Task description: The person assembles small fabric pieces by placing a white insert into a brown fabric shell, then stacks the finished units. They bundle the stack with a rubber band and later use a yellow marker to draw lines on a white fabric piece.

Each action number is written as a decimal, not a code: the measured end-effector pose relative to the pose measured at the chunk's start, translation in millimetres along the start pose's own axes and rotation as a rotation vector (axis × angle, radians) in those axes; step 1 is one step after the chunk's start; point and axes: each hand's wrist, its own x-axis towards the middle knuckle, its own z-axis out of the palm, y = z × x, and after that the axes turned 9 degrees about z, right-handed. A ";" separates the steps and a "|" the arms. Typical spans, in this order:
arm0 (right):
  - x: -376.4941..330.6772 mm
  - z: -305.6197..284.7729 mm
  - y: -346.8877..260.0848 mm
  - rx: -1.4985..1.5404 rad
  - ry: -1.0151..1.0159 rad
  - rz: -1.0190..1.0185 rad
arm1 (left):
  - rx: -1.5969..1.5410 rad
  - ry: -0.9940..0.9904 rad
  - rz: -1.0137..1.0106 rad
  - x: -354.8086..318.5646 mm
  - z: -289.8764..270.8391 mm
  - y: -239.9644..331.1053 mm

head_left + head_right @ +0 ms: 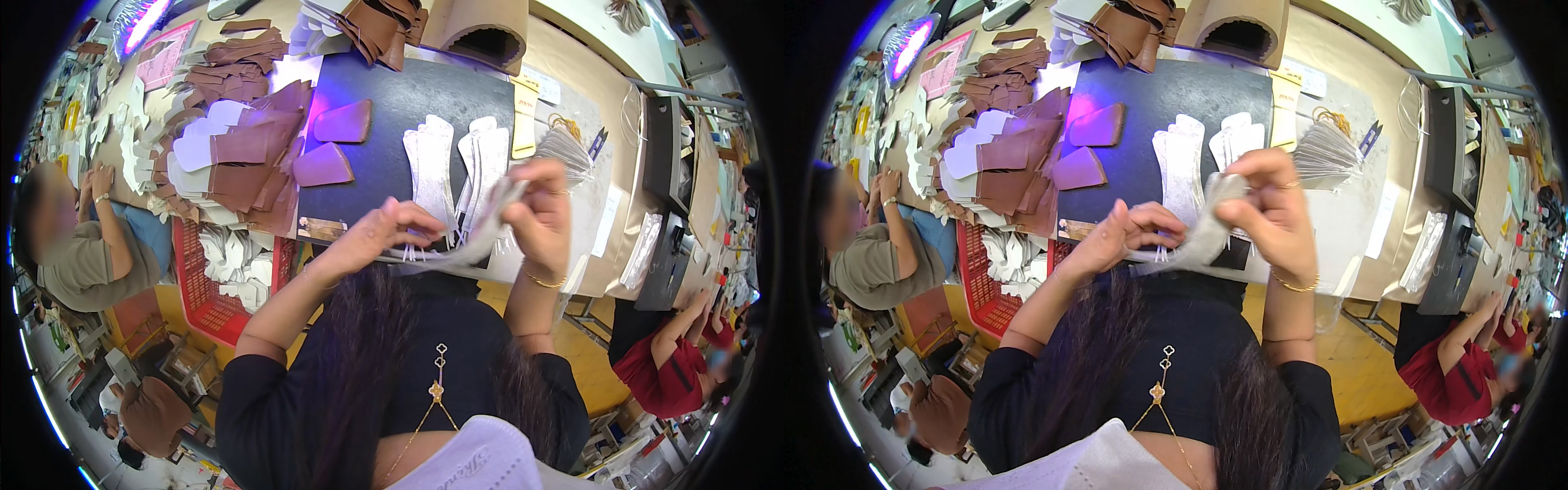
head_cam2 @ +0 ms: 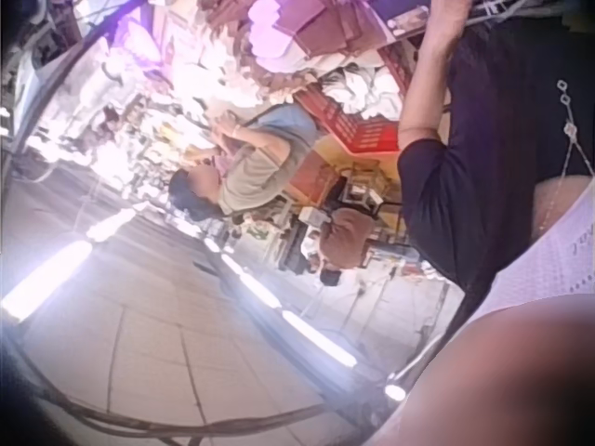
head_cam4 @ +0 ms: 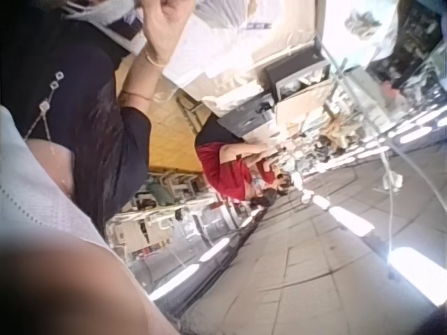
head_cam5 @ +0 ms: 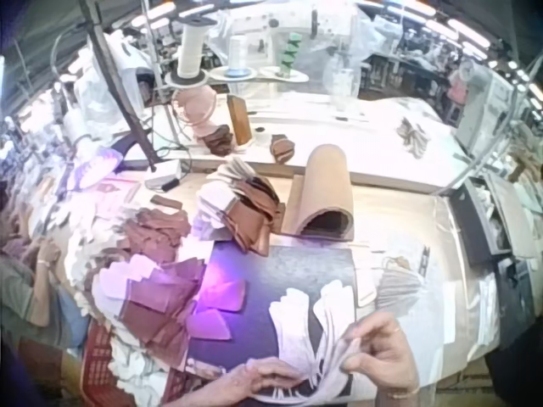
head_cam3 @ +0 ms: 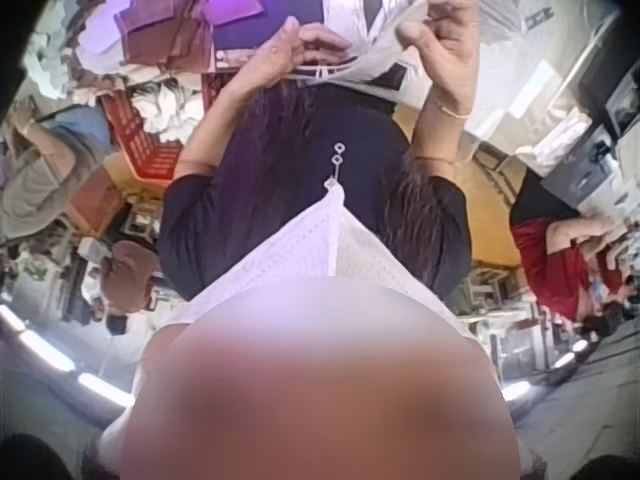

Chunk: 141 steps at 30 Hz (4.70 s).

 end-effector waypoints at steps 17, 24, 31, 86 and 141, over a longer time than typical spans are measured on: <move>13.3 -34.1 40.5 -1.219 0.455 0.228 | -0.425 0.470 -0.399 36.4 -10.7 20.5; 5.4 -29.7 55.6 -1.066 0.555 0.404 | 0.231 0.113 -0.507 74.9 -7.7 6.9; 1.3 -15.2 57.1 -1.210 0.549 0.201 | 0.817 0.104 -0.064 69.5 10.2 -21.7; 18.9 -14.4 22.6 -0.881 0.171 -0.173 | -0.002 -0.115 -0.205 55.5 -8.9 26.4; 4.0 -18.6 37.7 -1.517 -0.060 -0.221 | 1.904 -0.197 0.222 25.6 6.2 33.1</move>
